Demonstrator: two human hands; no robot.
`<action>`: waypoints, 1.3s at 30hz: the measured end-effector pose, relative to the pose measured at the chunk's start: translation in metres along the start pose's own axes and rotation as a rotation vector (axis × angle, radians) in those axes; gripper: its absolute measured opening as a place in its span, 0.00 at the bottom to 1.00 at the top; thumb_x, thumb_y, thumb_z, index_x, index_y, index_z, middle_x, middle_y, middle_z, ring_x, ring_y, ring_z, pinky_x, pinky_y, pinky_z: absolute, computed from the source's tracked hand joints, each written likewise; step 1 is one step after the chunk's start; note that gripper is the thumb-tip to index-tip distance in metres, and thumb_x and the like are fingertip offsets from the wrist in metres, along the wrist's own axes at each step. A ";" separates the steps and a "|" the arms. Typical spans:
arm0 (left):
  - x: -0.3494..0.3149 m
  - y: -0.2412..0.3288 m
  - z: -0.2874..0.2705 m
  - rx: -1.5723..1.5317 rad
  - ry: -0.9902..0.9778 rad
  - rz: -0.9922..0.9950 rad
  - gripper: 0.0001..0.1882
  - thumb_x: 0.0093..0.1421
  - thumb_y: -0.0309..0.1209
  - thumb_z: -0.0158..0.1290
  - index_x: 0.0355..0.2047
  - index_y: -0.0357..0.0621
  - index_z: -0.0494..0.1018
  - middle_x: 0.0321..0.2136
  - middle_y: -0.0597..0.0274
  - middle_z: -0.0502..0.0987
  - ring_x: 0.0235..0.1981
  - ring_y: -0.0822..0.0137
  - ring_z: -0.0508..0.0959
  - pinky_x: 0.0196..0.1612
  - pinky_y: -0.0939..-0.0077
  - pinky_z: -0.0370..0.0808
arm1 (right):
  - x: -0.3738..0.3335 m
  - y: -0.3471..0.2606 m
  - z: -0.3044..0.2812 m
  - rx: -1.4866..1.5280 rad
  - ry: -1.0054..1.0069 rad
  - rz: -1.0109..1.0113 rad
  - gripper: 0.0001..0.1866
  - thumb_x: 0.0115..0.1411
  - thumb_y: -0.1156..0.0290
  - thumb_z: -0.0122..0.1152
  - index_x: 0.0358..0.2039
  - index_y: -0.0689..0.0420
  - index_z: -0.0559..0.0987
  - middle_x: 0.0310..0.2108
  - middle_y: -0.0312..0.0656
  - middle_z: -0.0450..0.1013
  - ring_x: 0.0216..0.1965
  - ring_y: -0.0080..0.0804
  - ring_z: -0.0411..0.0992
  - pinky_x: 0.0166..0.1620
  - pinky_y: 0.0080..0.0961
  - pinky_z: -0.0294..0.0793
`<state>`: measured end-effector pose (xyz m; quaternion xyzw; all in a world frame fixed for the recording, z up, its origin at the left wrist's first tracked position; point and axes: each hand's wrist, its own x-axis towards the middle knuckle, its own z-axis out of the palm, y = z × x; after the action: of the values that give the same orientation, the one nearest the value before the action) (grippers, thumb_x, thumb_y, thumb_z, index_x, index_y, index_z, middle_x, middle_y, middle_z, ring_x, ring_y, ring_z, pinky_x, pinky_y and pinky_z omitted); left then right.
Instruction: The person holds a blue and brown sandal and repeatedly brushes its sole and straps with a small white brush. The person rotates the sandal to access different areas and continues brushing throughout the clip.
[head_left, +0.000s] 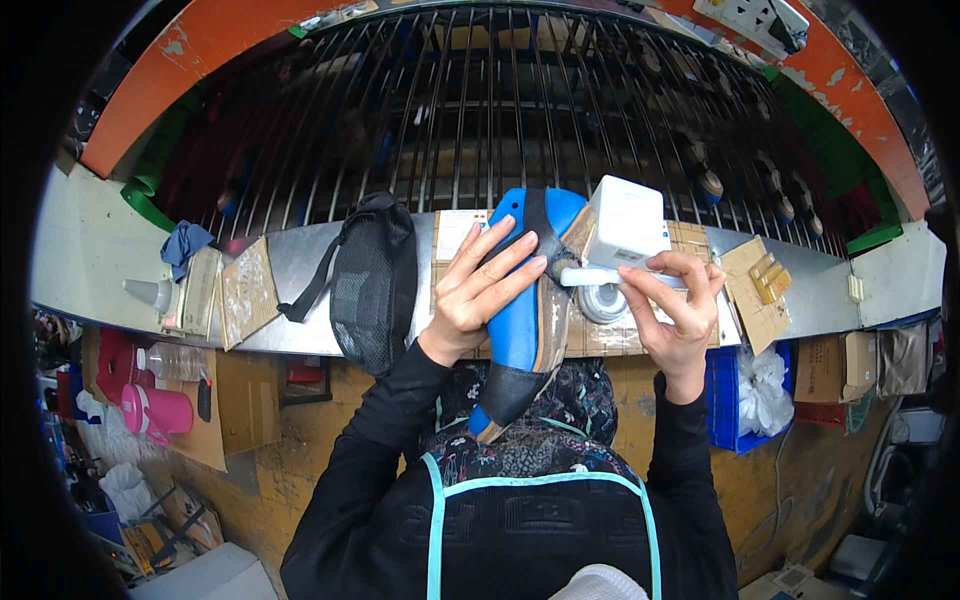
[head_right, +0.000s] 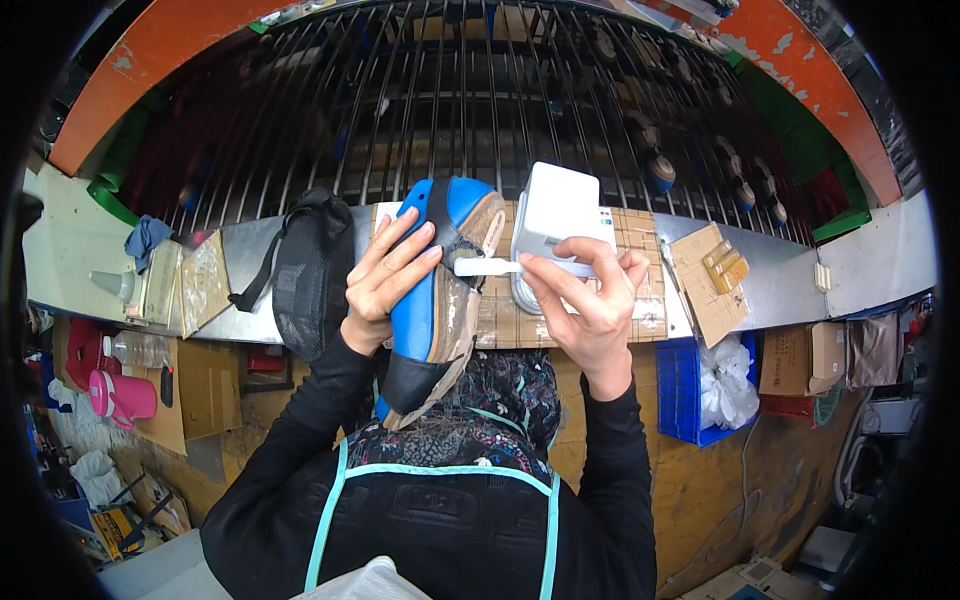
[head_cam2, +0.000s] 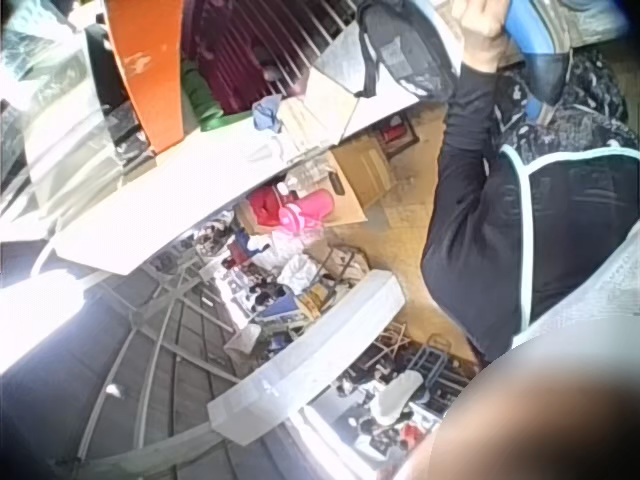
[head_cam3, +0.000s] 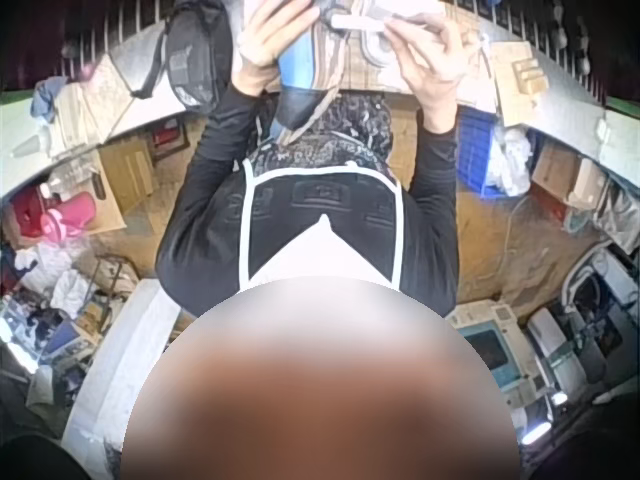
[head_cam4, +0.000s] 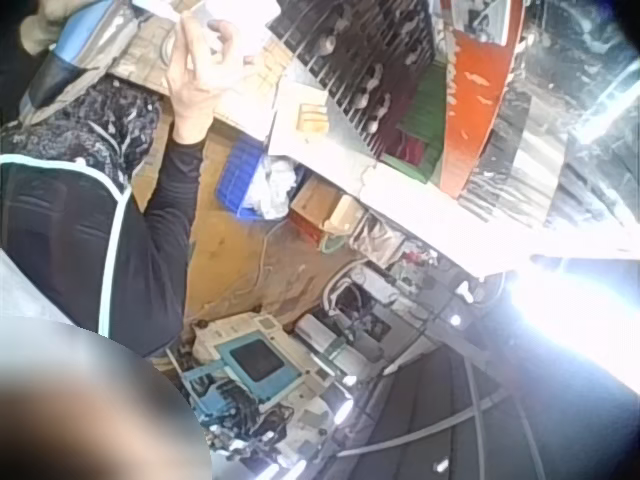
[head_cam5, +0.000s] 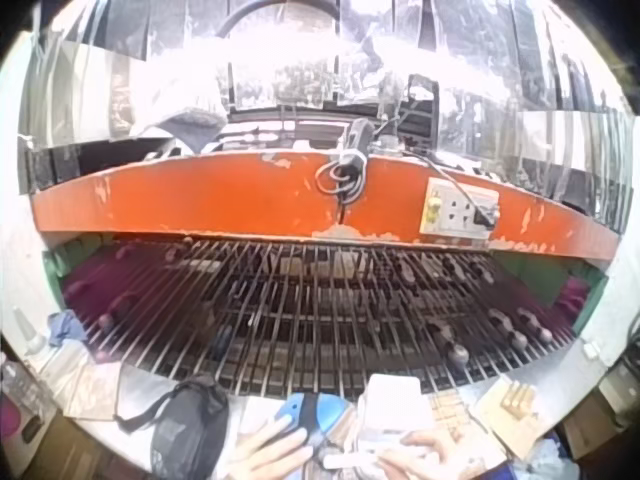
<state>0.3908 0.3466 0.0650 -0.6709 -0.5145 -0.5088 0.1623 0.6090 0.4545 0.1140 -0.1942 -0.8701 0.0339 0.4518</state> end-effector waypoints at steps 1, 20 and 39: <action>0.000 -0.001 0.000 0.002 0.000 0.001 0.21 0.49 0.30 0.61 0.47 0.53 0.79 0.51 0.61 0.77 0.57 0.52 0.72 0.61 0.51 0.64 | 0.001 0.000 0.000 0.001 -0.004 -0.005 0.16 0.44 0.71 0.73 0.36 0.43 0.85 0.34 0.31 0.74 0.30 0.23 0.65 0.41 0.29 0.51; -0.005 -0.016 0.032 -0.100 0.405 0.013 0.19 0.54 0.28 0.60 0.45 0.51 0.68 0.51 0.45 0.75 0.55 0.43 0.72 0.56 0.54 0.71 | -0.021 -0.019 0.019 0.678 -0.019 0.481 0.09 0.53 0.78 0.67 0.36 0.60 0.84 0.34 0.37 0.72 0.34 0.21 0.70 0.32 0.14 0.68; -0.022 -0.018 0.015 0.086 0.226 0.057 0.19 0.53 0.31 0.60 0.45 0.58 0.70 0.52 0.54 0.76 0.57 0.43 0.71 0.59 0.43 0.65 | -0.037 -0.057 0.026 0.322 0.003 0.548 0.10 0.52 0.73 0.69 0.36 0.52 0.85 0.33 0.34 0.72 0.24 0.20 0.65 0.38 0.21 0.56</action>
<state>0.3837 0.3535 0.0346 -0.6160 -0.4949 -0.5540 0.2624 0.5897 0.3919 0.0835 -0.3475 -0.7682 0.2911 0.4520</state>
